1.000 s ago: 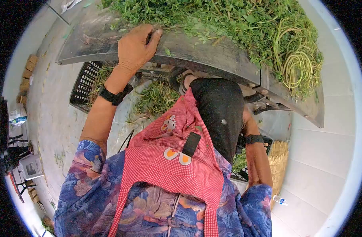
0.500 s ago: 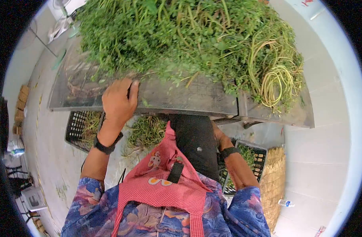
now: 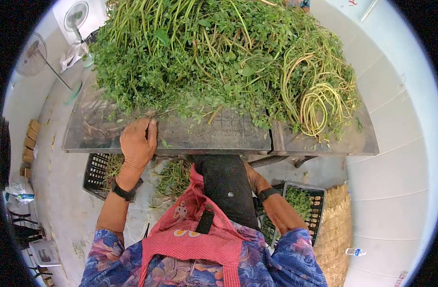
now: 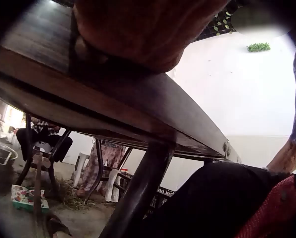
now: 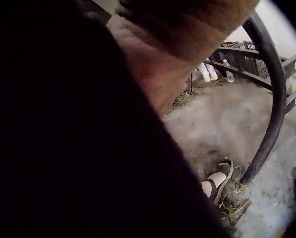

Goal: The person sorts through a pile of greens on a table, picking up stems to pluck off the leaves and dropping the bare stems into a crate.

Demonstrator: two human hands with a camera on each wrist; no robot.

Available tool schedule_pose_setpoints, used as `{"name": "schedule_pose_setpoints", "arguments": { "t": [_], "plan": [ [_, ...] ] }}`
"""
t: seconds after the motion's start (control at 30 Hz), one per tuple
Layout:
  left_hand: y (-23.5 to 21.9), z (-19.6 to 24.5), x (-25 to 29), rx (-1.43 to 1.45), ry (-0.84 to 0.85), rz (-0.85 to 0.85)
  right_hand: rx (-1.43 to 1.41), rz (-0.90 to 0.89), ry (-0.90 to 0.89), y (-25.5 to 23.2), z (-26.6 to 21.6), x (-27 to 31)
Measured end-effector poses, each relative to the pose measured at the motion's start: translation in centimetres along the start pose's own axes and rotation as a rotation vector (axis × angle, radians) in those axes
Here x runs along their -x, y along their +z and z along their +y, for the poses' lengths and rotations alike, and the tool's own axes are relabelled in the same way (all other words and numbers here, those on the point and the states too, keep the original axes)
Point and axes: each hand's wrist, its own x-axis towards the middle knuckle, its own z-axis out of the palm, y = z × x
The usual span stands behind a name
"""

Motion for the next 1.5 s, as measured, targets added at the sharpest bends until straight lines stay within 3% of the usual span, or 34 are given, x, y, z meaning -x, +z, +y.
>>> {"name": "schedule_pose_setpoints", "arguments": {
  "t": [0.2,0.4,0.43,0.5,0.57,0.7,0.83,0.93,1.1,1.23,1.3,1.5],
  "plan": [
    [-0.4,0.2,0.0,-0.038,-0.013,-0.049,-0.044,0.034,-0.092,-0.9,0.3,0.4],
    [-0.6,0.5,-0.2,0.051,-0.013,0.018,-0.045,0.071,-0.211,-3.2,1.1,1.8],
    [-0.8,0.7,-0.2,0.052,0.001,0.029,0.052,0.141,-0.239,-4.0,1.3,2.4],
    [-1.0,0.7,-0.4,0.097,-0.066,-0.131,0.144,0.210,-0.284,-5.3,1.9,3.5],
    [-2.0,2.7,-2.4,0.189,-0.039,-0.105,0.396,0.446,-0.211,-5.8,2.2,5.6],
    [-2.2,6.5,-7.2,0.325,0.032,-0.067,0.456,0.452,-0.241,-2.8,-0.7,13.4],
    [1.5,9.9,-10.5,0.485,0.115,-0.056,0.667,0.594,-0.571,1.8,-6.5,18.6],
    [3.4,12.8,-11.2,0.474,0.140,-0.241,0.693,0.841,-0.849,3.1,-10.0,20.9],
    [5.8,16.4,-11.7,0.512,0.189,-0.368,0.669,1.103,-0.982,1.2,-13.9,20.9],
    [8.5,18.9,-12.5,0.531,0.333,-0.407,0.612,1.205,-0.973,0.1,-15.9,19.4],
    [10.3,20.2,-13.0,0.481,0.594,-0.342,0.668,1.271,-1.102,-1.2,-16.4,18.1],
    [12.1,21.8,-13.3,0.264,0.761,-0.478,1.130,1.263,-1.163,-0.2,-19.1,15.6]
  ]
}}
